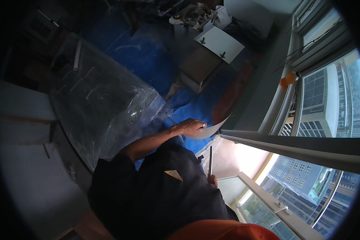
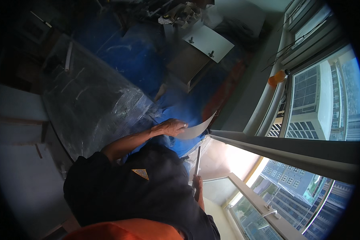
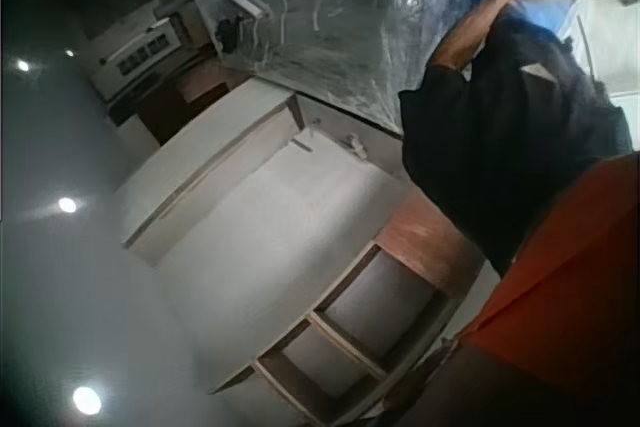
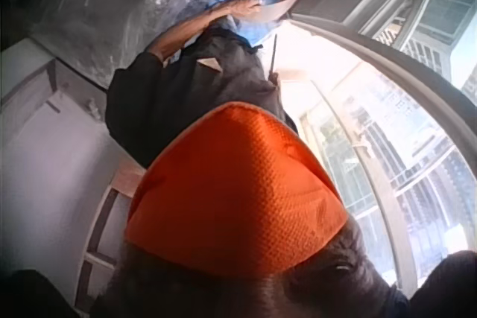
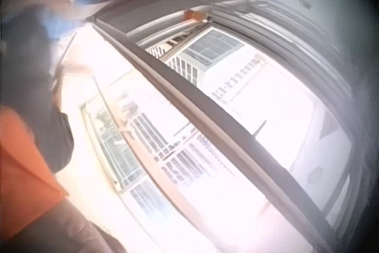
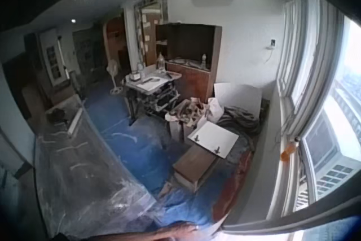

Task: The person measures a board with a tape measure and pencil, then uses a straightedge to mark a curved line. They move to a balcony to continue marking, return inside, and cut the board along the marked curve using tin snips. The cut piece is separated and briefly held up.

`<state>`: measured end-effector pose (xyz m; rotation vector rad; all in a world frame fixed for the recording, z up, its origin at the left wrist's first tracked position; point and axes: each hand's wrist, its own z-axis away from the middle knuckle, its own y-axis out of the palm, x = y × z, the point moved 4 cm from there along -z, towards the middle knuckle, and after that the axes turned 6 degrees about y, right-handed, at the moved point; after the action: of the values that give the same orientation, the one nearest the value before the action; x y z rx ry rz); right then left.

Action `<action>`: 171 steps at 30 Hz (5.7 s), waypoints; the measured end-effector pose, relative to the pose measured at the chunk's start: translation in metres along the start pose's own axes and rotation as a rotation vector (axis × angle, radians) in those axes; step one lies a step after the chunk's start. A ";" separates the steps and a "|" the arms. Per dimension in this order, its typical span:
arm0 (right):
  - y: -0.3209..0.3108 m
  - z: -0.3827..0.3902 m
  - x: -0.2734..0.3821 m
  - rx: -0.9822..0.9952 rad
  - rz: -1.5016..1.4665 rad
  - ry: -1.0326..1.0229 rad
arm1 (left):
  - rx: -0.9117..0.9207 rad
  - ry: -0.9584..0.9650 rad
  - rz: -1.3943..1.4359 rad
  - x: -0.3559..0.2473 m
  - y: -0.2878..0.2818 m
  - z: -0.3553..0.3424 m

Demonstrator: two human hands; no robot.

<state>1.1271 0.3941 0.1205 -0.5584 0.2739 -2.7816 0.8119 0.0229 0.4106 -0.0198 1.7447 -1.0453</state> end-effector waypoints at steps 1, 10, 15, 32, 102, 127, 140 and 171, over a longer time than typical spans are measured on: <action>0.005 0.001 0.023 0.005 -0.034 0.055 | -0.051 -0.018 -0.013 0.011 -0.019 0.008; 0.017 0.066 0.266 -0.318 0.321 -0.472 | -0.444 -0.192 0.004 0.071 -0.162 0.044; 0.018 0.070 0.375 -0.475 0.353 -0.559 | -0.677 -0.335 -0.004 0.084 -0.199 0.066; -0.098 -0.238 0.547 -0.382 0.522 -0.204 | -0.765 -0.572 0.093 0.185 -0.243 -0.054; -0.334 -0.077 0.898 -1.666 0.277 -0.536 | -0.539 -0.331 0.185 0.479 -0.606 -0.334; -0.172 -0.180 0.996 -1.361 0.461 -0.896 | -0.857 -0.606 0.357 0.489 -0.568 -0.254; 0.243 -0.340 1.202 -0.186 0.621 -0.953 | -1.086 -0.907 0.213 0.525 -0.573 -0.107; 0.377 -0.298 1.698 -0.478 0.616 -1.886 | -1.206 -0.959 0.216 0.577 -0.532 -0.056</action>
<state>-0.3998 -0.4603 0.3490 -2.2333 0.4592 -0.7630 0.2729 -0.5428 0.3192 -0.9037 1.1693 0.3090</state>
